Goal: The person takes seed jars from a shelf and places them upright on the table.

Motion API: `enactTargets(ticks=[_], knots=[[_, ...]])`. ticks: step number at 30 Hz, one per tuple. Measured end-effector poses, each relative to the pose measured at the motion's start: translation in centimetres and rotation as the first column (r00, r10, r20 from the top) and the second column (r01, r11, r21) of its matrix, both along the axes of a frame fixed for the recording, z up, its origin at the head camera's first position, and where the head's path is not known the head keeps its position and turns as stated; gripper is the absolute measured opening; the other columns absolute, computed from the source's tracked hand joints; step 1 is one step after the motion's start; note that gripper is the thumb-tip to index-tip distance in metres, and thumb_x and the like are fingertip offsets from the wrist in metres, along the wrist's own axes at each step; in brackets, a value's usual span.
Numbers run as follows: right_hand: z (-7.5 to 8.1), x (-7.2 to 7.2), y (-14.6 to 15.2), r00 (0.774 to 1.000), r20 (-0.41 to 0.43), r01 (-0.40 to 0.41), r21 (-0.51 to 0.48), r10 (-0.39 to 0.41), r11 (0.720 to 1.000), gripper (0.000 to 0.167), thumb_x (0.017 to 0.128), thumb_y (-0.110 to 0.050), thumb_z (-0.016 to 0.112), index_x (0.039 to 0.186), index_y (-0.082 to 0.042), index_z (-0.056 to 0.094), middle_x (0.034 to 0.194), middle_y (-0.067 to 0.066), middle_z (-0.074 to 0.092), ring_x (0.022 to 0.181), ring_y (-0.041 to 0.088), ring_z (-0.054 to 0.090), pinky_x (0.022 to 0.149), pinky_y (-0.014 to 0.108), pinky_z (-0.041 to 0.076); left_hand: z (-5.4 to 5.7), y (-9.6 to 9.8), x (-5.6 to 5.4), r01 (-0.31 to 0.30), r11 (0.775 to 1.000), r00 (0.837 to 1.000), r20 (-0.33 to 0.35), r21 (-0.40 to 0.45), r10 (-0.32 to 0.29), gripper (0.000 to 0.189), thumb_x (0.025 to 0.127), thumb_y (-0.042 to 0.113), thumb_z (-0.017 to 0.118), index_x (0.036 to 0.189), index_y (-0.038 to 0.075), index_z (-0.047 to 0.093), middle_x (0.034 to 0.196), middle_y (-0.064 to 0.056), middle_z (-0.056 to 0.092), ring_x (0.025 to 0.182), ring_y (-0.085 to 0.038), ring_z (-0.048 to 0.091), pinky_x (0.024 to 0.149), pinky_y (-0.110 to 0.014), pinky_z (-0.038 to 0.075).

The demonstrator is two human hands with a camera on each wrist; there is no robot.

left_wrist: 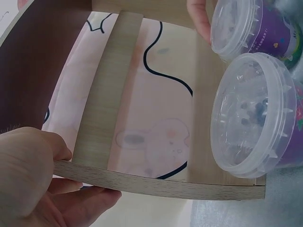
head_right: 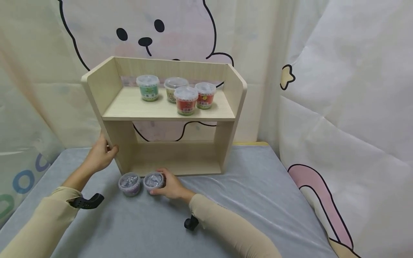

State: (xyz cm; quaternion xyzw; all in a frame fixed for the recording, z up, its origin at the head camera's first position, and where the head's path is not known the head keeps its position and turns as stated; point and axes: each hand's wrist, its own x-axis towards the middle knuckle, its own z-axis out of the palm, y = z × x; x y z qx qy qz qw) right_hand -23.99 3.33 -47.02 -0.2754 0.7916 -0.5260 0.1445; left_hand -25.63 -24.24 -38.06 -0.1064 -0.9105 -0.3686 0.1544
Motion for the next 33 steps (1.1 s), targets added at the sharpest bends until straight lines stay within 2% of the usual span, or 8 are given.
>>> enactTargets(ticks=[6,11,15,19,27,33], knots=[[0.8,0.2,0.9,1.0,0.013,0.017,0.048,-0.018,0.999,0.075,0.088,-0.009,0.077,0.151,0.001,0.037,0.144,0.023,0.052,0.132,0.036,0.054,0.108,0.044,0.05,-0.1,0.1,0.0,-0.005,1.0,1.0,-0.011,0.003,0.005,0.078,0.097,0.006,0.049,0.16,0.008,0.003,0.138,-0.044,0.048,0.12,-0.06,0.056,0.093,-0.068,0.051],[2.8,0.5,2.2,0.999,0.033,0.018,0.048,-0.02,0.999,0.071,0.094,-0.015,0.071,0.154,-0.007,0.035,0.154,0.023,0.041,0.142,0.043,0.043,0.115,0.053,0.042,-0.2,0.3,0.3,-0.003,1.0,1.0,0.027,-0.011,0.003,0.08,0.1,0.008,0.048,0.161,0.009,-0.003,0.144,-0.044,0.042,0.125,-0.06,0.051,0.098,-0.069,0.048],[4.6,0.5,3.1,0.999,0.033,0.005,0.002,-0.005,1.0,0.068,0.095,-0.013,0.066,0.154,-0.004,0.033,0.157,0.023,0.038,0.145,0.046,0.037,0.118,0.058,0.037,-0.2,0.2,0.4,-0.001,1.0,1.0,0.031,-0.017,0.002,0.078,0.1,0.008,0.048,0.161,0.009,-0.002,0.143,-0.044,0.043,0.123,-0.061,0.053,0.095,-0.068,0.05],[6.7,0.3,3.7,1.0,0.009,0.001,-0.016,-0.001,1.0,0.068,0.096,-0.013,0.066,0.154,-0.004,0.032,0.159,0.022,0.037,0.148,0.043,0.036,0.119,0.058,0.035,-0.1,0.2,0.4,-0.009,1.0,1.0,0.021,-0.013,0.009,0.078,0.099,0.006,0.049,0.16,0.008,0.001,0.141,-0.044,0.045,0.122,-0.06,0.054,0.093,-0.068,0.051],[11.7,0.8,5.0,0.998,-0.058,-0.035,-0.009,0.035,0.999,0.065,0.097,-0.013,0.065,0.154,-0.009,0.035,0.161,0.014,0.038,0.151,0.033,0.036,0.121,0.048,0.037,0.0,0.1,0.4,-0.008,1.0,1.0,0.014,-0.002,0.008,0.078,0.098,0.005,0.05,0.16,0.009,0.002,0.143,-0.043,0.043,0.125,-0.06,0.052,0.096,-0.069,0.048],[15.7,1.3,6.4,0.99,-0.137,-0.04,-0.019,0.037,0.999,0.063,0.096,-0.011,0.065,0.153,-0.009,0.037,0.158,0.014,0.043,0.151,0.033,0.037,0.121,0.051,0.035,-0.1,0.2,0.4,-0.005,1.0,1.0,0.016,-0.001,0.005,0.077,0.098,0.005,0.05,0.159,0.008,0.004,0.143,-0.042,0.045,0.124,-0.06,0.053,0.095,-0.069,0.05]])
